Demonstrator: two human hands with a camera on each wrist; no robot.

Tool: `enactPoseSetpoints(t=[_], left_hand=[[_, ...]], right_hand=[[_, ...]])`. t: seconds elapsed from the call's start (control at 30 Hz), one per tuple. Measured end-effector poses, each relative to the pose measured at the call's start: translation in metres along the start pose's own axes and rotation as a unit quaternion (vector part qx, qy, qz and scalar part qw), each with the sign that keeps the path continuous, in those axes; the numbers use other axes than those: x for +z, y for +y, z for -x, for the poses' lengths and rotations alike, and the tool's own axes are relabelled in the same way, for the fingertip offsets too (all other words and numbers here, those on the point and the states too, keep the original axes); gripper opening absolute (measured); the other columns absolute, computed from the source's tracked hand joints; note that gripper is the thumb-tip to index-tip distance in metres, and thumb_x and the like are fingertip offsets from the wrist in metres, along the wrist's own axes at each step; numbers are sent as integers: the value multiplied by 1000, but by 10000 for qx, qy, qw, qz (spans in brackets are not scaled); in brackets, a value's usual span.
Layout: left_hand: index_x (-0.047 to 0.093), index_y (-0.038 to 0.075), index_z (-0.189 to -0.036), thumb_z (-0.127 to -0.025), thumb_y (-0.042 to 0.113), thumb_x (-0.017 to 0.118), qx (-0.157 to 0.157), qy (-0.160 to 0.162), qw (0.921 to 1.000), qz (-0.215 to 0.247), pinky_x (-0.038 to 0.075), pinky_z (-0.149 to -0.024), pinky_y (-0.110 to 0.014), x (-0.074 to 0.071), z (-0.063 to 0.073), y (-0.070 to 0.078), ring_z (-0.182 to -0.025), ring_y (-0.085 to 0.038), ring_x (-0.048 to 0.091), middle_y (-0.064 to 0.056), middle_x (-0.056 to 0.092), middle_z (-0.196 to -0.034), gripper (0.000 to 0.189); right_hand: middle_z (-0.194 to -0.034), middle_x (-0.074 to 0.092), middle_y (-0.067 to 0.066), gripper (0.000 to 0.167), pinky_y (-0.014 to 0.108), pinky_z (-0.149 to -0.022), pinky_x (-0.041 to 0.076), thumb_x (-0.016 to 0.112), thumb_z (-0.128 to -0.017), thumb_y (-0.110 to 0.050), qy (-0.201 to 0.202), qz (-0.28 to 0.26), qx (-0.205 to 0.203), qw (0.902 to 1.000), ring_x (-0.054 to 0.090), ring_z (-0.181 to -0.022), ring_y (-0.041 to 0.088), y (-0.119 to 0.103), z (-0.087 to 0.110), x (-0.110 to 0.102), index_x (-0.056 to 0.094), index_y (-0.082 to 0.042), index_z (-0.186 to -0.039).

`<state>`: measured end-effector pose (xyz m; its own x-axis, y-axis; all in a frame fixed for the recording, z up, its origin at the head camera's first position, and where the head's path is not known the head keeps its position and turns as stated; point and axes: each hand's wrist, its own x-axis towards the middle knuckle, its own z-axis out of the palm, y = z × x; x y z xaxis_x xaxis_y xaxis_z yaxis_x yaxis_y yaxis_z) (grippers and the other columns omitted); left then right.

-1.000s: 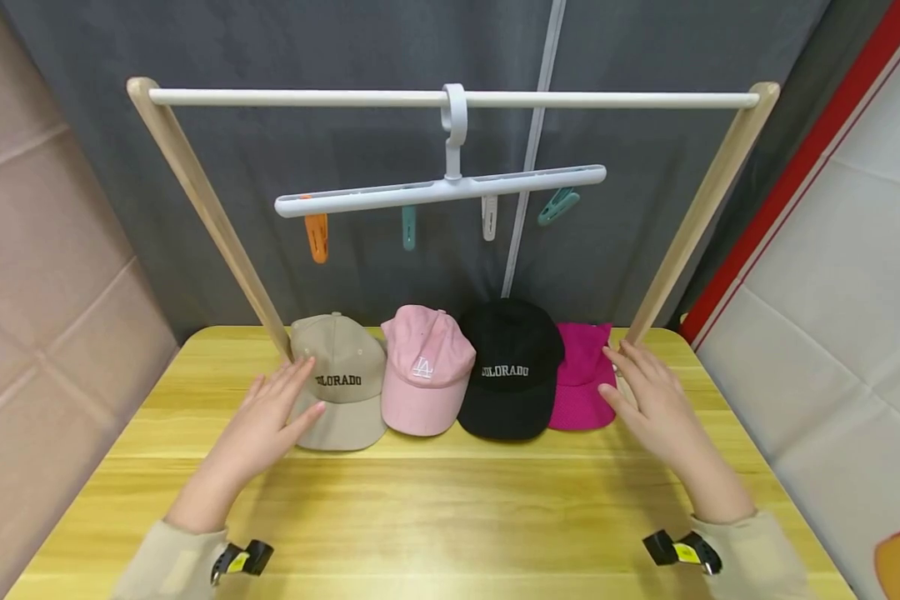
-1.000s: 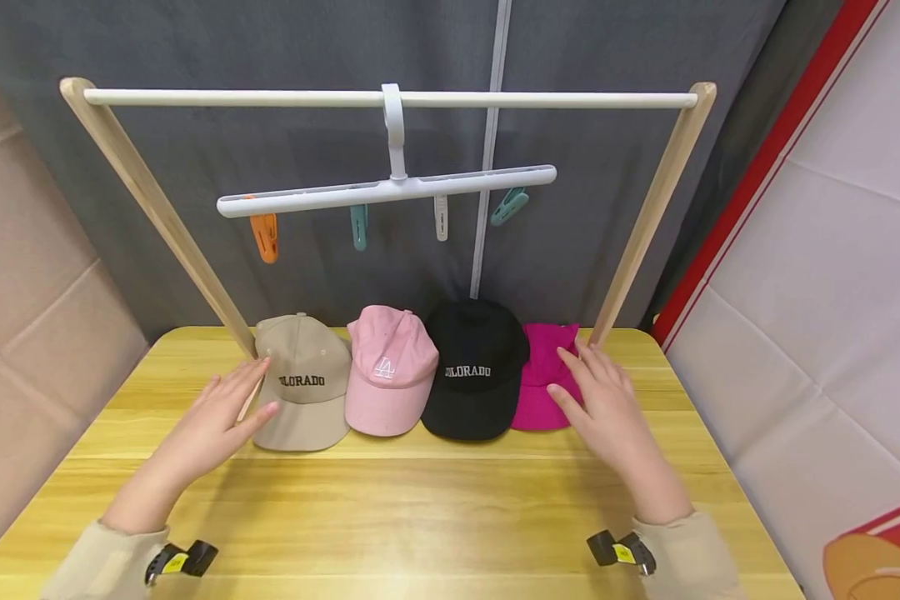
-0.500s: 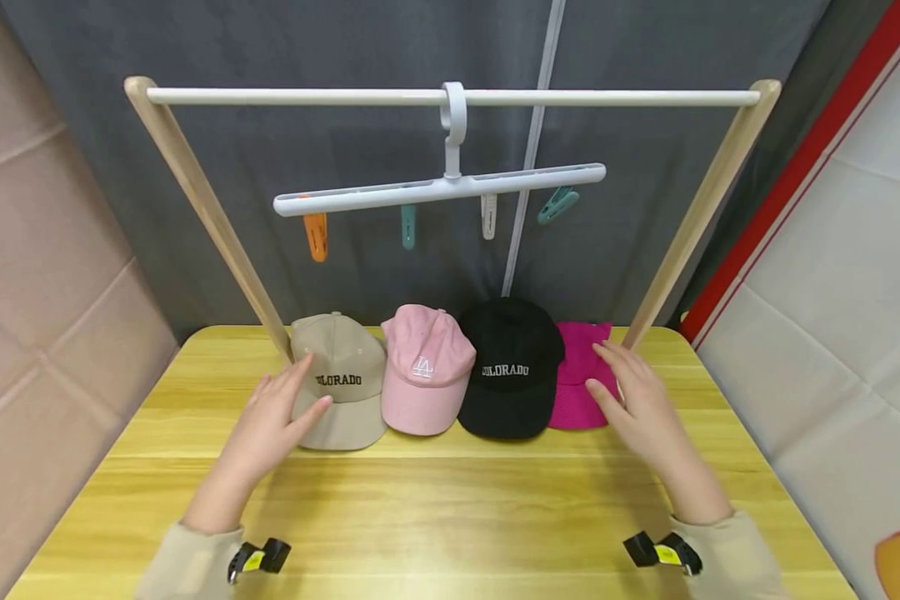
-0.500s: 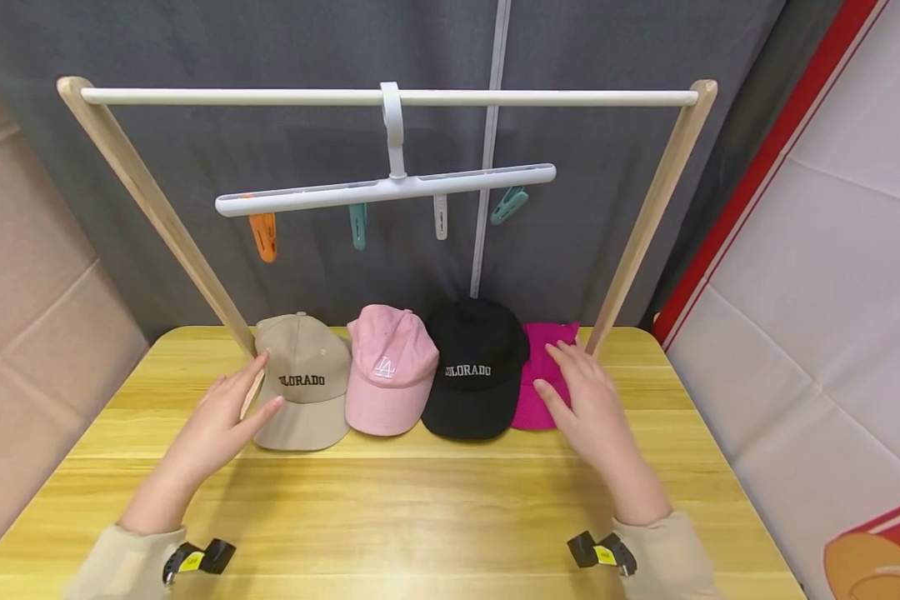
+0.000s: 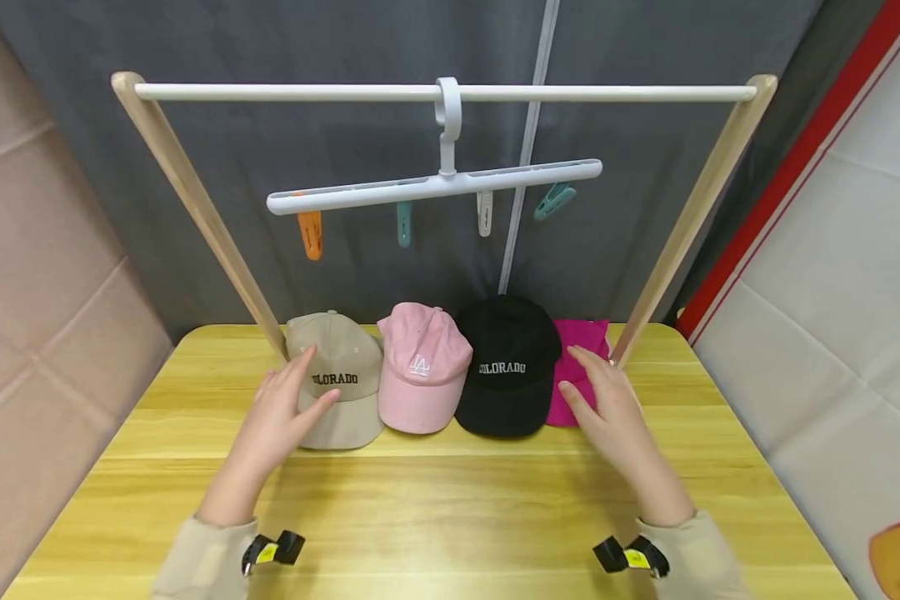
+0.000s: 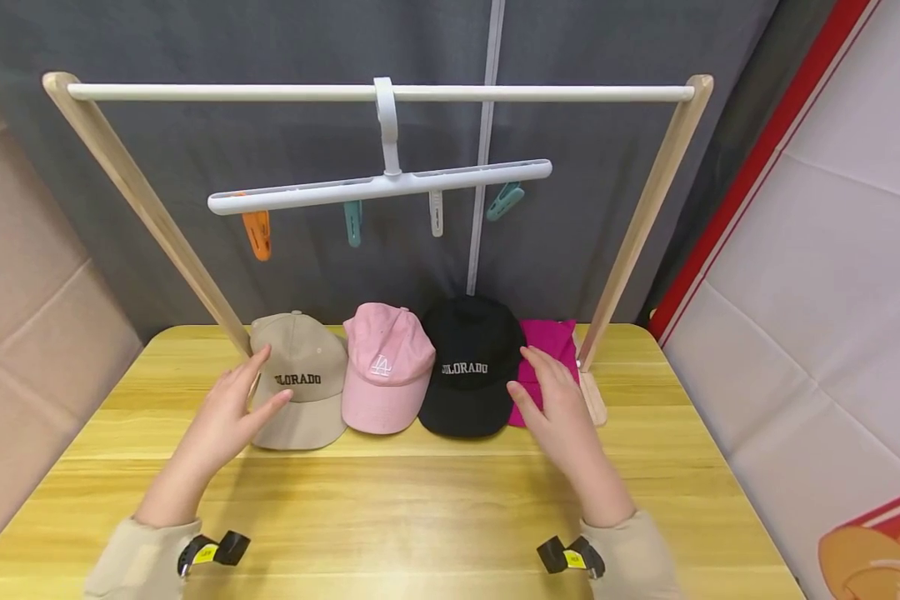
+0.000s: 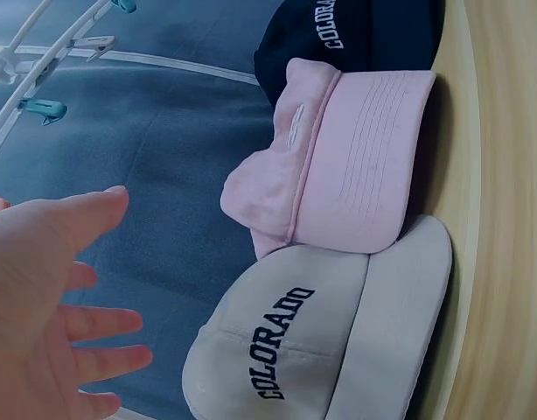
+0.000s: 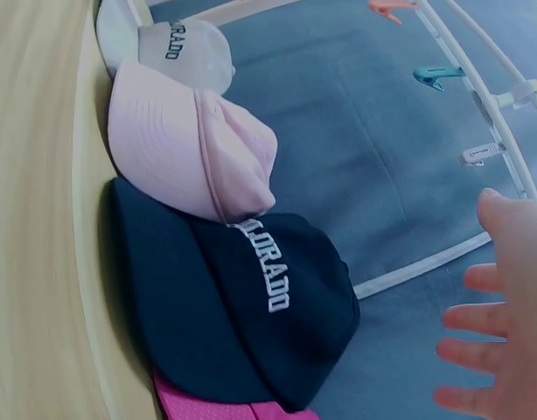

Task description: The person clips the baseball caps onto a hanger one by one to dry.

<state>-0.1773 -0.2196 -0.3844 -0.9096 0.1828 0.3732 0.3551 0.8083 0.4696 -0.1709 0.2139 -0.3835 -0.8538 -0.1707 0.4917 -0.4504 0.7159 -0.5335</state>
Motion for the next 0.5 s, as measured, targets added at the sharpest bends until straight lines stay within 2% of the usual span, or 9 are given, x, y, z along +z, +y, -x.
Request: enactPoseSetpoints(t=[0.3,0.5], left_hand=[[32,-5,-145,-93,30,64,-89,76,9996,249,24,-104,-61,4,-2,0,-130,-48,31,-27,35,-145,70],[35,-5,-144,-95,36,60,-134,93,9994,308,27,-103,-60,14,-5,-1,-130,-46,33,-28,38,-143,69]], right_hand=[[-140,45,17,56,54,-101,36,59,-96,-29,11,-466,649,9968,43,-126,34,-12,0,23,40,-3,-142],[-139,46,17,55,53,-99,38,59,-96,-28,60,-680,637,9956,46,-122,33,-18,-1,34,40,-2,-141]])
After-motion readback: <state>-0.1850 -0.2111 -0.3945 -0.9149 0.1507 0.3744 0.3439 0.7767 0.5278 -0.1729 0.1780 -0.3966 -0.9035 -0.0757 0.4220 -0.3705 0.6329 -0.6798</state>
